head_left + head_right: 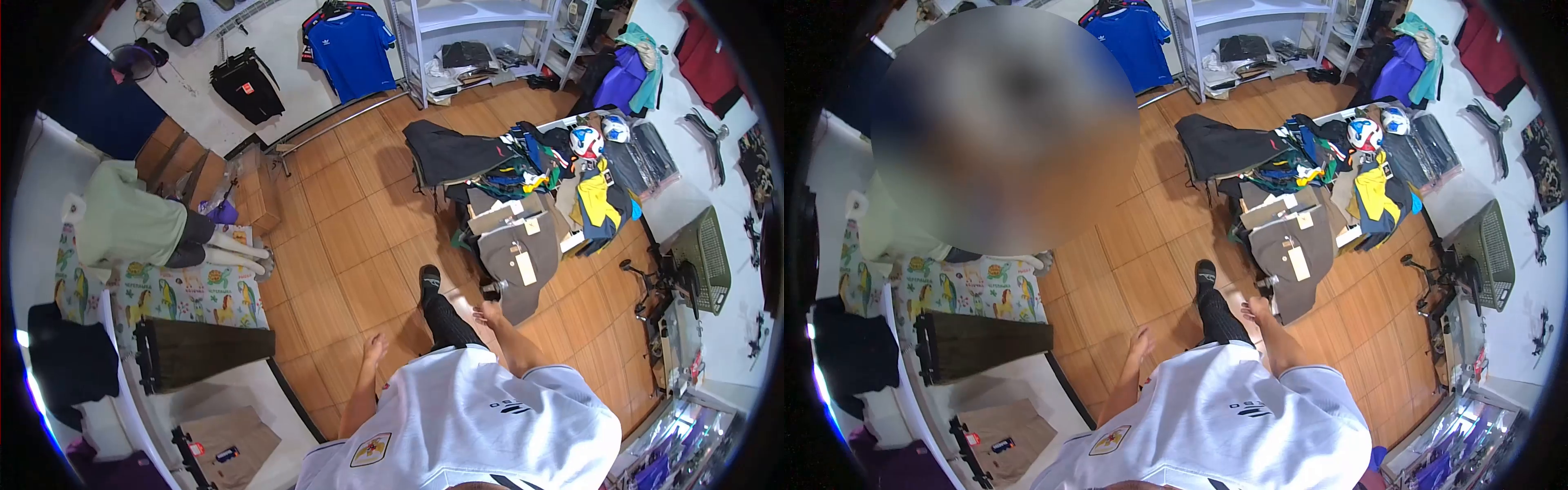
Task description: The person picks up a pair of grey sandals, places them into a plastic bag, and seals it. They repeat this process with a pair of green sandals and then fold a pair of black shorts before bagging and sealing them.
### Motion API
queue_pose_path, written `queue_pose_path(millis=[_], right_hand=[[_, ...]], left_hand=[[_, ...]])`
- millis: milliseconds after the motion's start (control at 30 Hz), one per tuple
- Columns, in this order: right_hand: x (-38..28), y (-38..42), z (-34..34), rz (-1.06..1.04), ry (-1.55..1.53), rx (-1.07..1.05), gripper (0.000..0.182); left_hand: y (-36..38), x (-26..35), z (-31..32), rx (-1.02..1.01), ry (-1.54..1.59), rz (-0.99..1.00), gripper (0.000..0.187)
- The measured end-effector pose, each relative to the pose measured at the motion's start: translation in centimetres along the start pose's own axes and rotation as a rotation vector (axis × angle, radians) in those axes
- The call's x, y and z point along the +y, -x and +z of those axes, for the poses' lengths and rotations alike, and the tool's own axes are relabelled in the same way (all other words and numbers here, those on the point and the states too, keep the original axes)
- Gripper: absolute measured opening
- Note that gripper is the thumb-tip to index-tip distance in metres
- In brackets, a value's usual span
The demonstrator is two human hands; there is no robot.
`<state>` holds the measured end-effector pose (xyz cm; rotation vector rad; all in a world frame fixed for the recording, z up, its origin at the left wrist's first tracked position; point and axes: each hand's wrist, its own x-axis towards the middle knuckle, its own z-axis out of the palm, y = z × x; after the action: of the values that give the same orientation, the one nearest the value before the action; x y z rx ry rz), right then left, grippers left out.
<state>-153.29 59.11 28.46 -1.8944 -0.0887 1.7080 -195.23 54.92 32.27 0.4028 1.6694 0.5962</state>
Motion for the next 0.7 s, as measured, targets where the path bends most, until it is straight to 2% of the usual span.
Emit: queue_pose_path(millis=[67,133,200,233,300,400,500,600,667,700], right_hand=[[-4.9,-2.6,3.2,0.030,-0.003,-0.014,0.022],[-9.3,-5.6,6.2,0.031,-0.009,-0.035,0.021],[-12.8,-9.2,8.7,0.005,-0.020,-0.057,0.019],[-15.1,-9.9,10.1,0.047,-0.081,-0.082,0.021],[-19.2,-12.0,13.0,0.022,-0.129,-0.093,0.023],[-23.8,-15.1,16.1,0.034,-0.098,-0.164,0.027],[-28.4,-15.8,18.5,0.065,-0.089,-0.175,0.029],[-32.3,-15.8,20.3,0.091,-0.147,-0.196,0.031],[-33.4,-17.2,21.0,0.104,-0.218,-0.224,0.033],[-34.0,-17.8,21.3,0.123,-0.248,-0.219,0.041]], left_hand=[[-5.2,-3.5,-4.3,-0.159,0.081,-0.102,0.034],[-3.0,-1.8,-6.0,-0.139,0.158,-0.266,0.027],[2.0,3.7,-5.6,-0.066,-0.581,-0.073,0.029],[3.0,5.8,-5.5,-0.042,-0.763,-0.055,0.029],[1.9,8.1,-5.7,-0.044,-0.794,-0.084,0.028],[-2.1,10.2,-6.5,-0.032,-0.628,-0.162,0.027],[-8.0,12.4,-6.5,-0.004,-0.246,-0.272,0.026],[-12.7,18.4,-4.8,0.033,0.059,-0.297,0.024],[-13.0,25.0,-1.9,0.107,-0.049,-0.291,0.026],[-13.4,27.9,-0.7,0.140,-0.105,-0.283,0.027]])
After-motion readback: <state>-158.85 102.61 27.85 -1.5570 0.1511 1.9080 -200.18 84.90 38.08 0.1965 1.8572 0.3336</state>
